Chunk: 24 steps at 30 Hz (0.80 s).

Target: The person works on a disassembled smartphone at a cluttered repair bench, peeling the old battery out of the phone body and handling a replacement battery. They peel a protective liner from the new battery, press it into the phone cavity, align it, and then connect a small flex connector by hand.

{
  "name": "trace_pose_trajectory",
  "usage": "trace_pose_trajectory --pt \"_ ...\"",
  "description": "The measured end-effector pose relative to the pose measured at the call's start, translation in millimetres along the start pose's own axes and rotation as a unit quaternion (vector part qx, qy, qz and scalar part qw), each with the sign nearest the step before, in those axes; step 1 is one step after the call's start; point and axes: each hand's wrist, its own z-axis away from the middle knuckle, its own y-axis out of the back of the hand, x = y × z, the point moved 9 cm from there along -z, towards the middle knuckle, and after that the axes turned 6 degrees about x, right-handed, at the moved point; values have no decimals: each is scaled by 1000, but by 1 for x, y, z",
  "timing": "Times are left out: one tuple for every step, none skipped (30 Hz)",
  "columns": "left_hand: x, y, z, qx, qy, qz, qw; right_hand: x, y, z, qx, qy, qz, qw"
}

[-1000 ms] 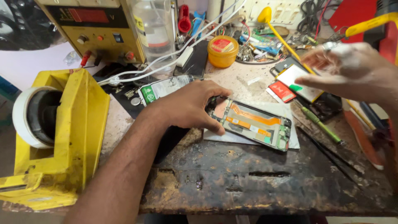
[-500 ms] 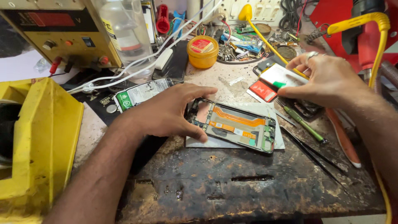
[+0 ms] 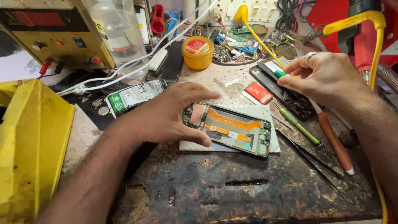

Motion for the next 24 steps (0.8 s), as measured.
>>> trace_pose_trajectory --pt "6 -4 0 0 -26 6 1000 1 -1 -2 -15 -2 20 1000" --pt "12 -9 -1 -1 -51 12 999 2 -3 -3 -30 -6 40 999" --pt "18 -13 -1 -2 -77 19 997 2 -3 -5 -35 1 39 999" --pt "24 -15 -1 2 -110 6 994 4 -4 -7 -40 8 39 998" --pt "29 -18 -2 7 -143 -6 990 6 -5 -9 -45 14 39 998" --pt "34 -19 -1 11 -174 -18 984 10 -6 -11 -49 9 40 998" --pt "27 -21 -3 -10 -144 -14 989 14 -8 -13 -53 4 41 998" --pt "20 -23 -4 -31 -113 -9 993 19 -11 -15 -57 0 41 998" --pt "14 -25 -4 -52 -82 -4 995 22 -12 -17 -57 3 31 998" --pt "14 -25 -5 -53 -81 -4 995 25 -13 -19 -57 6 21 998" --pt "13 -25 -5 -54 -80 -4 995 28 -14 -21 -55 10 10 998" --pt "13 -24 -6 -54 -80 -5 995 30 -12 -23 -45 21 9 999" --pt "13 -24 -7 -54 -73 4 996 32 -11 -25 -35 32 8 999" --pt "12 -24 -7 -56 -66 12 996 34 -9 -25 -26 42 7 999" --pt "12 -25 -8 -57 -59 21 996 38 -7 -25 -14 38 20 999" --pt "13 -26 -8 -57 -61 15 996 42 -5 -25 -3 34 33 999" --pt "14 -26 -9 -56 -63 8 996 44 -3 -25 10 31 45 998" --pt "15 -27 -8 -56 -64 2 996 46 -1 -25 19 28 78 996" --pt "16 -27 -7 -55 -64 -9 996 46 1 -24 28 26 112 993" --pt "17 -28 -6 -54 -64 -20 996 45 3 -23 38 24 146 988" --pt "17 -28 -6 -53 -65 -31 996 43 4 -21 37 28 171 984" --pt "18 -28 -5 -52 -66 -27 996 39 3 -19 35 32 196 979" --pt "19 -28 -4 -52 -67 -23 996 34 2 -17 34 36 221 974" --pt "19 -27 -3 -51 -67 -18 996 27 6 -14 54 45 205 976"
